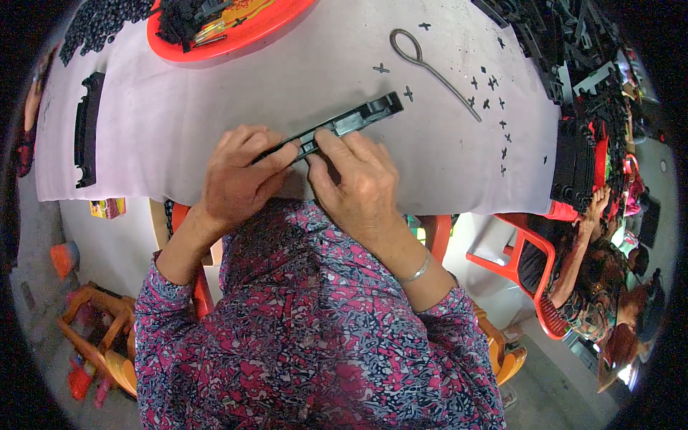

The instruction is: The person assembles plastic frames by placing small components into the frame slots by hand and pressing them into place using a metal loop tool.

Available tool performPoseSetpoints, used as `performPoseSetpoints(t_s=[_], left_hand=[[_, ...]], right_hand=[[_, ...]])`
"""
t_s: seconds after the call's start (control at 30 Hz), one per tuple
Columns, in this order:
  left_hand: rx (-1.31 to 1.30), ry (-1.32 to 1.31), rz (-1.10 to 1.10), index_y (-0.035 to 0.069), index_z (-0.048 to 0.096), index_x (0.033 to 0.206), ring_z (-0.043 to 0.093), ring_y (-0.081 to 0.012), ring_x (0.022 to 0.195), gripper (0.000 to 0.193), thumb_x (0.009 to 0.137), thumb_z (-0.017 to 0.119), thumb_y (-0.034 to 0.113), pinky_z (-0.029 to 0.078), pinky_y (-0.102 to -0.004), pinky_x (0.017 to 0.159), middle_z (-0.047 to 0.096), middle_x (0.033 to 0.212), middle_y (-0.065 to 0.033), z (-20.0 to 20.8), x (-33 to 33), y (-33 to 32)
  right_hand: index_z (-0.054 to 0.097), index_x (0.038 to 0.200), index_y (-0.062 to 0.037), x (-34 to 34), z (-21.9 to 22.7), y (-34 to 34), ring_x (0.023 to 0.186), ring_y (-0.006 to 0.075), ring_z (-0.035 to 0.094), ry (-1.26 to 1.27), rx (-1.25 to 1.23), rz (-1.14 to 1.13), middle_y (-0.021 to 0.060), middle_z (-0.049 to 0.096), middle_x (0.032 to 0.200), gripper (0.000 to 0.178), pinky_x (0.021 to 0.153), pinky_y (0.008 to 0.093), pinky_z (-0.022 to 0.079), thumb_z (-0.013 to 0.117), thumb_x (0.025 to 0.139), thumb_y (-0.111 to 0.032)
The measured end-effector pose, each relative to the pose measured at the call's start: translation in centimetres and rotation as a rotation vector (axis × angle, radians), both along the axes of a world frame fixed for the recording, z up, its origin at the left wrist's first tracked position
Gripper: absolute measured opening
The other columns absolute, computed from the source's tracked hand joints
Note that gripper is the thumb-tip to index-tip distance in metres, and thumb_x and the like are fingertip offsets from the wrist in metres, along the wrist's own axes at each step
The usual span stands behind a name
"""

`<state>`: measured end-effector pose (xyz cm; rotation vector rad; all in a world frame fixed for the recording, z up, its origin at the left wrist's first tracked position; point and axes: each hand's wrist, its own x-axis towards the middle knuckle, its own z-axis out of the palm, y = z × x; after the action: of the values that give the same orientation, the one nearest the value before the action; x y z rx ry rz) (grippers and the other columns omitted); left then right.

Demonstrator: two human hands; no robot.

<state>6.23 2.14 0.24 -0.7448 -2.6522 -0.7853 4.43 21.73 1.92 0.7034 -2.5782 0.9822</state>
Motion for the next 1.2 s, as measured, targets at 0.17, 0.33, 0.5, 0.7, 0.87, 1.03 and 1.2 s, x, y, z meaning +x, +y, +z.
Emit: performPoseSetpoints(t_s=[0.17,0.33,0.5,0.7,0.87,1.03,1.2], left_hand=[[0.107,-0.004,-0.017,0.012,0.065,0.108,0.059,-0.0292,0.102,0.036,0.072,0.071,0.013,0.046,-0.0412,0.083,0.063,0.109,-0.0038,-0.4,0.3,-0.3],[0.128,-0.033,-0.038,0.013,0.063,0.108,0.058,-0.0280,0.100,0.038,0.071,0.069,0.011,0.044,-0.0412,0.080,0.061,0.106,-0.0035,-0.2,0.1,-0.5],[0.129,0.003,-0.045,0.014,0.062,0.109,0.057,-0.0266,0.099,0.040,0.070,0.066,0.010,0.043,-0.0401,0.078,0.060,0.106,-0.0028,-0.1,0.1,-0.5],[0.118,-0.032,-0.034,0.014,0.063,0.111,0.058,-0.0292,0.102,0.038,0.074,0.068,0.010,0.045,-0.0429,0.083,0.062,0.112,-0.0040,-0.3,0.3,-0.6],[0.087,-0.043,-0.039,0.014,0.062,0.111,0.057,-0.0294,0.103,0.037,0.075,0.068,0.011,0.045,-0.0430,0.083,0.062,0.113,-0.0039,-0.2,0.2,-0.6],[0.103,-0.056,-0.051,0.014,0.063,0.112,0.057,-0.0292,0.104,0.038,0.075,0.069,0.011,0.045,-0.0422,0.084,0.062,0.113,-0.0038,-0.2,0.2,-0.6],[0.091,-0.031,-0.047,0.015,0.063,0.113,0.057,-0.0288,0.104,0.037,0.076,0.068,0.012,0.045,-0.0420,0.085,0.062,0.113,-0.0037,-0.6,0.2,-0.6]], right_hand=[[0.068,0.097,-0.0031,0.0,0.0,-0.2,0.065,0.0261,0.057,0.006,-0.040,-0.005,0.0073,0.058,0.075,0.027,0.060,0.0358,0.043,0.073,0.070,-0.005],[0.068,0.093,-0.0016,-0.1,0.8,-0.5,0.063,0.0261,0.057,-0.067,-0.068,-0.010,0.0088,0.057,0.072,0.023,0.059,0.0359,0.043,0.073,0.071,-0.007],[0.069,0.091,-0.0022,0.0,0.8,-0.6,0.062,0.0263,0.056,-0.068,-0.055,-0.030,0.0090,0.056,0.070,0.020,0.059,0.0366,0.043,0.073,0.073,-0.009],[0.069,0.091,-0.0042,-0.1,0.6,-0.5,0.063,0.0259,0.056,-0.069,-0.027,-0.022,0.0078,0.056,0.070,0.018,0.060,0.0373,0.044,0.074,0.074,-0.010],[0.070,0.091,-0.0063,-0.3,0.5,-0.2,0.065,0.0242,0.057,-0.013,0.024,0.000,0.0058,0.057,0.071,0.018,0.060,0.0366,0.042,0.075,0.075,-0.013],[0.071,0.094,-0.0088,-0.5,0.9,0.4,0.067,0.0214,0.057,-0.006,0.143,0.061,0.0041,0.057,0.072,0.019,0.062,0.0355,0.040,0.074,0.078,-0.019],[0.070,0.095,-0.0102,-1.1,1.9,0.7,0.069,0.0205,0.056,0.010,0.230,0.132,0.0036,0.054,0.070,0.019,0.065,0.0353,0.039,0.073,0.079,-0.020]])
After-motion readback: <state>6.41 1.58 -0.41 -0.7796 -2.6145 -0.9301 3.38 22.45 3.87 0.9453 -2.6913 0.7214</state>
